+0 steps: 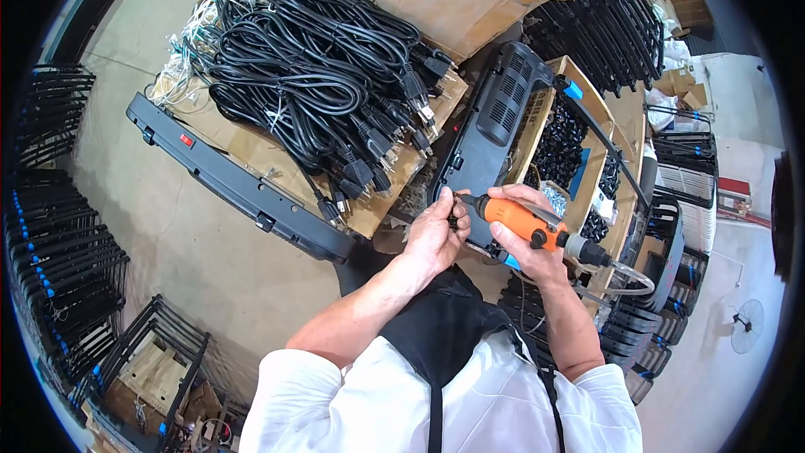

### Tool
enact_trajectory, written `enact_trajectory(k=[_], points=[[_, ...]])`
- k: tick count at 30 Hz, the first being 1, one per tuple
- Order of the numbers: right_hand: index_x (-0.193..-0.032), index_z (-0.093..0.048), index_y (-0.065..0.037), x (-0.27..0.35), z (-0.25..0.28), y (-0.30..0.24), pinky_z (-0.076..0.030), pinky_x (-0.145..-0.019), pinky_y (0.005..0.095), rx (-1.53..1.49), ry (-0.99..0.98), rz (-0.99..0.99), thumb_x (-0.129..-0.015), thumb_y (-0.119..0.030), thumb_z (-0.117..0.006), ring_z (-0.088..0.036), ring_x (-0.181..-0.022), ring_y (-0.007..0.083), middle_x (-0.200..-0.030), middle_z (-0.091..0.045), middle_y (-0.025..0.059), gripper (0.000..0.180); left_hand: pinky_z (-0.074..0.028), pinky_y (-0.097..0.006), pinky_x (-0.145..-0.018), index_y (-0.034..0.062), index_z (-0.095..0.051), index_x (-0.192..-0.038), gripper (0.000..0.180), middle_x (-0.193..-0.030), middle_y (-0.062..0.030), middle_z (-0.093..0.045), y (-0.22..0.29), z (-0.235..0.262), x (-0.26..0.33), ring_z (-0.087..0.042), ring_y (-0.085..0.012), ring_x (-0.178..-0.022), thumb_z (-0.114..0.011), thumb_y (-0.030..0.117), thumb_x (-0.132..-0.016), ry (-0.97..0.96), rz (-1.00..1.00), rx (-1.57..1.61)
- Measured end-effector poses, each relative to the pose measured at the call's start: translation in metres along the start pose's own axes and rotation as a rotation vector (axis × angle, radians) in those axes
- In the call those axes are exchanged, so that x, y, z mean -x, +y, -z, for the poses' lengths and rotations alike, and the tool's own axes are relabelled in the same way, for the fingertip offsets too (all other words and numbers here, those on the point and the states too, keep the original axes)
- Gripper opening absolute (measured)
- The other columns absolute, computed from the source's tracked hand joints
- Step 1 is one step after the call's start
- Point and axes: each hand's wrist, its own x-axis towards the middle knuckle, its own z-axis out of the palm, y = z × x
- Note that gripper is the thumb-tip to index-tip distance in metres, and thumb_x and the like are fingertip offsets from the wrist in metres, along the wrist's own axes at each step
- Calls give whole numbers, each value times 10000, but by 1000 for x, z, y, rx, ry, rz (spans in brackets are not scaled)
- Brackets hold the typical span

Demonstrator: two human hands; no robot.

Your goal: Assembling plastic covers and wire harnesses onto metal frames using an electric screwdriver and pliers.

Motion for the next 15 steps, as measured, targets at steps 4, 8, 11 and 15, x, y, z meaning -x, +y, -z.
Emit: enact_trajectory(k=[4,8,11,15], points=[[-1365,-565,-21,-14,-8,4,-514,-1086,396,-33,45,-94,-895,-49,-808,-661,-1227,244,-1327,-697,137,530,-441,-262,-624,72,-635,-1196,319,-792,25,-577,-12,10,6,-525,-112,-681,-561,372,-1119,72,-25,-166],[-1385,-549,-15,-26,-14,18,-515,-1082,387,5,-6,-61,-905,-44,-804,-660,-1226,229,-1332,-696,133,544,-433,-256,-589,93,-644,-1095,221,-787,14,-602,-12,20,15,-525,-116,-643,-609,310,-1105,-9,-98,-362],[-1315,-609,-22,-33,-19,14,-539,-1050,385,29,-38,-57,-907,-44,-803,-675,-1193,222,-1316,-704,136,453,-447,-251,-586,89,-637,-1048,199,-797,11,-622,-5,23,21,-547,-108,-649,-620,280,-1100,-22,-92,-411],[-1224,-661,-30,-38,-24,13,-556,-1026,385,63,-75,-55,-901,-31,-796,-687,-1164,218,-1300,-712,139,351,-504,-245,-619,62,-660,-1083,202,-834,6,-652,-1,17,25,-606,-96,-696,-620,259,-1101,22,-106,-474]])
